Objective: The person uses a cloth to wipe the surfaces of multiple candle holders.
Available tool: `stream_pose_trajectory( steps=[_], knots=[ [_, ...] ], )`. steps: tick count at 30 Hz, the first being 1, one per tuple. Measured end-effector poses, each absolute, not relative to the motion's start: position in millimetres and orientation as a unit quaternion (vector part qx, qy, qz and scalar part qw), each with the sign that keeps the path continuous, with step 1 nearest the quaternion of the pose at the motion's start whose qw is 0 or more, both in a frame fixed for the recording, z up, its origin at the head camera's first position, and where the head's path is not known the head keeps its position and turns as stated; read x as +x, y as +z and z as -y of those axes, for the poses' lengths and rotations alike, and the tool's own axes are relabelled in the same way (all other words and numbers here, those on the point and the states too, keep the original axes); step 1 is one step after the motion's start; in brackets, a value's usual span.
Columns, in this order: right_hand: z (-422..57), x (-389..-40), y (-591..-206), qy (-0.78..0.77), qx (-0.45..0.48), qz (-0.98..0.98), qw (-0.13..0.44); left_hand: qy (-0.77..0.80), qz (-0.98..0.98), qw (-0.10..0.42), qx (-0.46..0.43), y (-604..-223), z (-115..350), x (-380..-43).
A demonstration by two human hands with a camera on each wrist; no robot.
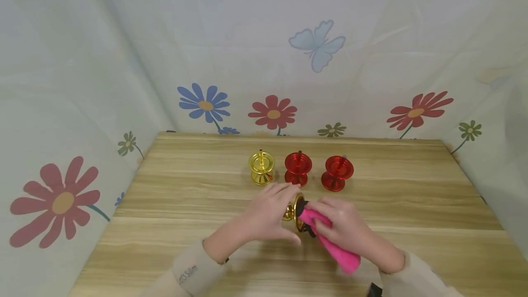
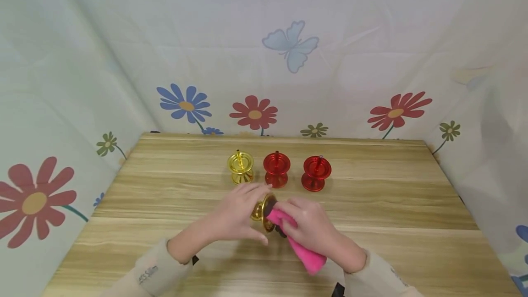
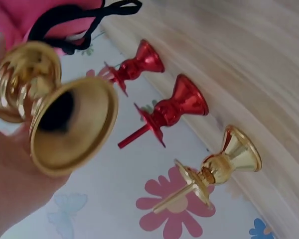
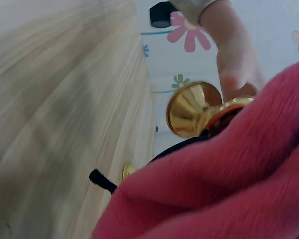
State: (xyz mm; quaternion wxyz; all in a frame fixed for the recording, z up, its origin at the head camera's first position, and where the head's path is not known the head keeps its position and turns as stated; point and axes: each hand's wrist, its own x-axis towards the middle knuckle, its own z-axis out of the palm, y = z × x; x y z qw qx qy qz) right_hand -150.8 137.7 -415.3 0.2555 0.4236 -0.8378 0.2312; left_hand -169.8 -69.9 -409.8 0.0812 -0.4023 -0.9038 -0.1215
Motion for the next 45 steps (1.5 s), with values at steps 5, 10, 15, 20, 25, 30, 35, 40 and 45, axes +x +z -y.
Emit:
stream_pose_trajectory(
  steps=[5,10,15,20,25,30,35,40,45],
  knots=[
    [-138.1,-154.1,-415.6,0.195,0.477,0.809,0.283,-0.170,0.898,-0.040,-0.404,-404.4,73.2,-176.3],
    [-138.0,-154.0,-418.9,0.216,0.454,0.820,0.273,-0.184,0.892,0.022,-0.412,-411.1,68.8,-175.3],
    [-138.3,-153.5,-420.9,0.278,0.372,0.856,0.226,-0.126,0.866,0.230,-0.426,-426.1,62.2,-172.8],
    [-141.0,-156.0,-423.0,0.272,0.369,0.860,0.224,-0.136,0.879,0.194,-0.414,-424.3,61.6,-172.7],
    [-142.9,-160.5,-424.6,0.210,0.450,0.821,0.281,-0.178,0.904,0.013,-0.389,-408.6,66.7,-178.9],
    [-140.5,-160.4,-427.5,0.198,0.463,0.809,0.304,-0.198,0.896,-0.053,-0.395,-405.9,68.7,-180.9],
    [-139.3,-159.7,-429.4,0.260,0.421,0.820,0.287,-0.155,0.895,0.089,-0.410,-415.3,63.1,-174.3],
    [-139.9,-160.7,-428.5,0.307,0.395,0.824,0.265,-0.094,0.882,0.234,-0.398,-421.4,60.5,-165.9],
    [-141.9,-162.0,-426.6,0.270,0.423,0.822,0.270,-0.136,0.912,0.097,-0.375,-407.6,67.1,-170.6]
  ],
)
